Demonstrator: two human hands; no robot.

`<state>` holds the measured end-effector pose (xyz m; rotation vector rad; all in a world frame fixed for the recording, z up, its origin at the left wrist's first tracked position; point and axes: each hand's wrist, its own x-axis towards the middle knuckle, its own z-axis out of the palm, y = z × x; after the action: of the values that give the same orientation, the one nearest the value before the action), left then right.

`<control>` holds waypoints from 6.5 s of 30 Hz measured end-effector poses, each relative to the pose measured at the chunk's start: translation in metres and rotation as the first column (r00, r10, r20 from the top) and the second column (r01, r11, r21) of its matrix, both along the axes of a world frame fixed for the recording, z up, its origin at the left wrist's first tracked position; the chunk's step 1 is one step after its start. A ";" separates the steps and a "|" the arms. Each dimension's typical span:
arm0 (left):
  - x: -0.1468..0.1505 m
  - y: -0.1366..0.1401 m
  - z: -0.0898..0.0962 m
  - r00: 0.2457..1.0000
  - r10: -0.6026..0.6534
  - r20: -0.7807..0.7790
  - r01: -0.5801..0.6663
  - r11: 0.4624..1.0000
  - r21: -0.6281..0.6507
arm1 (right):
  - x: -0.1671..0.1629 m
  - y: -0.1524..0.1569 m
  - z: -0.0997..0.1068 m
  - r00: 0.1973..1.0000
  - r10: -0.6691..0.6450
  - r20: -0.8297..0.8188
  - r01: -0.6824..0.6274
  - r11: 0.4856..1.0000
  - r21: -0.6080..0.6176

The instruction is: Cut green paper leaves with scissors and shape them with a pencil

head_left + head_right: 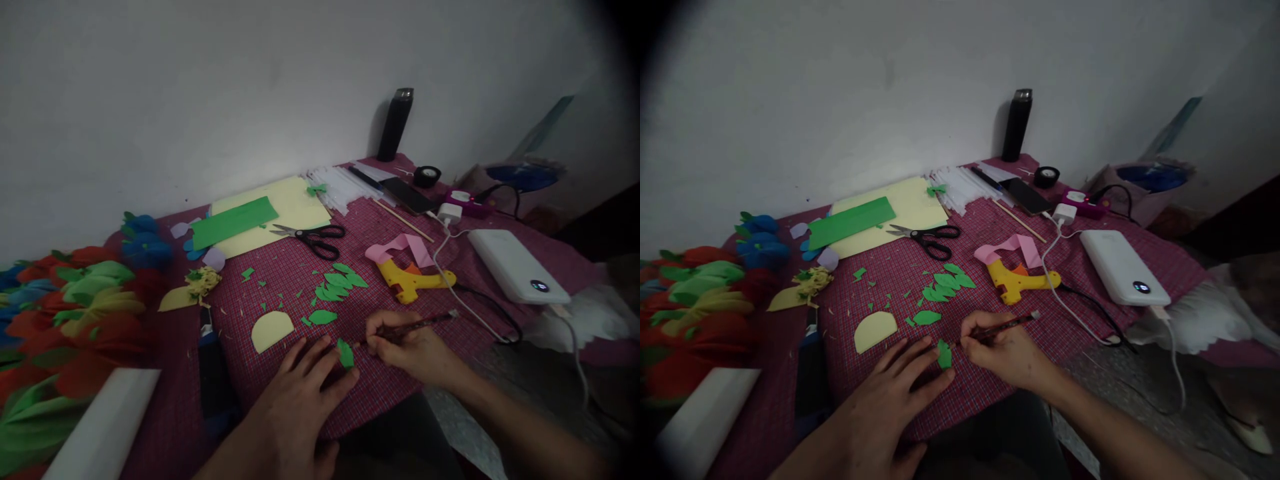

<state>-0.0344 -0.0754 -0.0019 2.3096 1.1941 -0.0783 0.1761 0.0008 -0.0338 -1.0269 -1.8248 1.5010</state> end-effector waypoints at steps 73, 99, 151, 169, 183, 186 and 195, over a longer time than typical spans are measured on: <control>-0.002 0.003 0.007 0.999 -0.022 0.027 0.023 0.998 -0.050 | -0.002 0.003 0.002 0.980 0.141 0.142 -0.160 0.979 0.128; -0.007 0.001 -0.006 0.993 -0.037 0.110 0.037 0.999 0.001 | -0.002 0.000 0.004 0.985 0.145 0.097 -0.153 0.985 0.084; -0.008 0.001 0.000 0.991 -0.041 0.129 0.040 0.999 0.011 | 0.001 -0.001 0.002 0.973 0.213 0.088 -0.222 0.968 0.116; -0.019 -0.005 0.024 0.991 0.005 0.133 -0.038 0.969 0.246 | 0.008 0.010 -0.010 0.869 -0.301 -0.392 0.278 0.954 -0.116; 0.016 0.027 0.022 0.985 0.118 -0.126 -0.072 0.943 0.325 | 0.022 -0.026 0.005 0.970 -0.173 -0.173 0.202 0.965 0.168; 0.016 0.033 0.016 0.990 0.086 -0.108 -0.046 0.943 0.330 | 0.034 -0.041 -0.002 0.974 -0.179 -0.135 0.203 0.960 0.194; 0.015 0.038 0.004 0.996 0.048 -0.080 -0.022 0.953 0.302 | 0.049 -0.066 -0.017 0.989 -0.143 -0.044 0.149 0.958 0.245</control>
<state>-0.0194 -0.0377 0.0020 2.5682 1.3712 0.0186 0.2248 -0.0649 -0.0511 -0.9910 -1.8209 1.1600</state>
